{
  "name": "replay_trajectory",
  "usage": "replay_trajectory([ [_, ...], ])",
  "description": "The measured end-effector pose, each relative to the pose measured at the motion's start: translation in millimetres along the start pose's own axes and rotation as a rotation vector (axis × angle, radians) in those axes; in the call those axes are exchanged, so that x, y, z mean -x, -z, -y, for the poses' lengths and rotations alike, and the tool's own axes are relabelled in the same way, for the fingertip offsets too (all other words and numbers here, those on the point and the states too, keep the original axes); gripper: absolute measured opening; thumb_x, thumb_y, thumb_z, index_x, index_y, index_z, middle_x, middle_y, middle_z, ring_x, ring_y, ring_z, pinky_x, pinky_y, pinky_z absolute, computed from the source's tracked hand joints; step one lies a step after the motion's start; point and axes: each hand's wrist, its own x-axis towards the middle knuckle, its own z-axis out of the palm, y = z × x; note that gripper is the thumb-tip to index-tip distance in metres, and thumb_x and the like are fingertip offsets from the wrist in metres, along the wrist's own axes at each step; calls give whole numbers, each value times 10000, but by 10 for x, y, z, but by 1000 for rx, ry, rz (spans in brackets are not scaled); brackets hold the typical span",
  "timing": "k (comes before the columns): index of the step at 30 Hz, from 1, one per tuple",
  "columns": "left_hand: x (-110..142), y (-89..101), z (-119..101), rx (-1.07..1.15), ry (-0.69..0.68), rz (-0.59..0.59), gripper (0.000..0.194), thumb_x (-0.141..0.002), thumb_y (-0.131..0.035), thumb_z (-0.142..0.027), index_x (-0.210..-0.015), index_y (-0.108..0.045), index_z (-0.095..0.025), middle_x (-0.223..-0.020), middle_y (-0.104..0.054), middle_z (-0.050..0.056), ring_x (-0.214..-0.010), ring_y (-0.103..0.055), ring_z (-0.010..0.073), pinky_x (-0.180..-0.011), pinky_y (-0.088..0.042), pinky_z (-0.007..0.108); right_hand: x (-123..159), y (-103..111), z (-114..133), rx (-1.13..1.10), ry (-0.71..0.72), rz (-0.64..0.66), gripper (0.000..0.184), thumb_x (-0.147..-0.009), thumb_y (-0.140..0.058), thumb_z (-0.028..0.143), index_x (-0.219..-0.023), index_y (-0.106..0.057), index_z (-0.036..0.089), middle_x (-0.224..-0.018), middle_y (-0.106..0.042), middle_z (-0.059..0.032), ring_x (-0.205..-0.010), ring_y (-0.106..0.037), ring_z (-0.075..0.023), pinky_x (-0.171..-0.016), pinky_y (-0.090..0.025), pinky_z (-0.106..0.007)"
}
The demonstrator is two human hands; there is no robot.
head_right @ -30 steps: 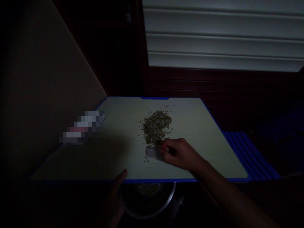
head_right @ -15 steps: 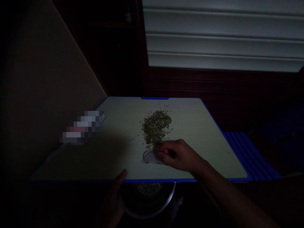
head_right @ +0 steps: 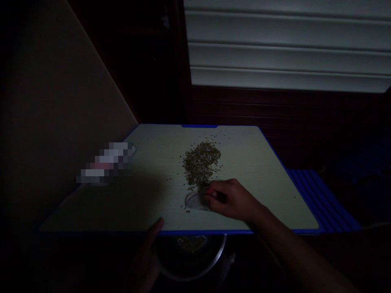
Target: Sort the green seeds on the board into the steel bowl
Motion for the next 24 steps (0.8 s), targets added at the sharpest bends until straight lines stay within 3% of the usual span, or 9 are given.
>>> replay_trajectory([
  [6,5,-27,-55,36,30,-37,352,-574,-759,-275,-921,-737,-221,-1182,-719,87,-1283,-507,355,-1105,-337,470,-6,-44,-28,63,19,10,110,-899,-613,266,-869,-654,168,-680,-622,14,-565,-559,-86,-541,-395,-186],
  [12,61,-49,-150,35,107,-85,291,-653,-710,-327,-929,-732,-238,-1113,-743,68,-1308,-483,340,-1101,-336,492,-25,-67,-9,128,69,17,178,-938,-583,293,-1027,-684,177,-838,-724,-45,-692,-663,-129,-628,-480,-222],
  [17,19,-14,-20,29,23,-40,349,-576,-751,-233,-925,-747,-229,-1195,-715,71,-1300,-491,344,-1121,-310,461,-29,-100,10,184,85,47,235,-963,-554,321,-1110,-667,176,-916,-748,-66,-742,-693,-152,-668,-524,-257],
  [21,0,-43,-19,56,27,-30,277,-655,-697,-230,-926,-752,-217,-1201,-712,78,-1254,-542,328,-1104,-349,441,-33,-128,42,161,135,124,273,-979,-531,334,-1179,-647,189,-1055,-738,-80,-876,-701,-171,-775,-544,-285],
  [24,16,-73,-85,81,65,-18,244,-712,-664,-250,-937,-749,-213,-1181,-720,81,-1219,-573,318,-1078,-387,445,-37,-124,82,149,149,180,286,-986,-517,343,-1185,-652,187,-1015,-737,-80,-843,-694,-166,-756,-538,-279],
])
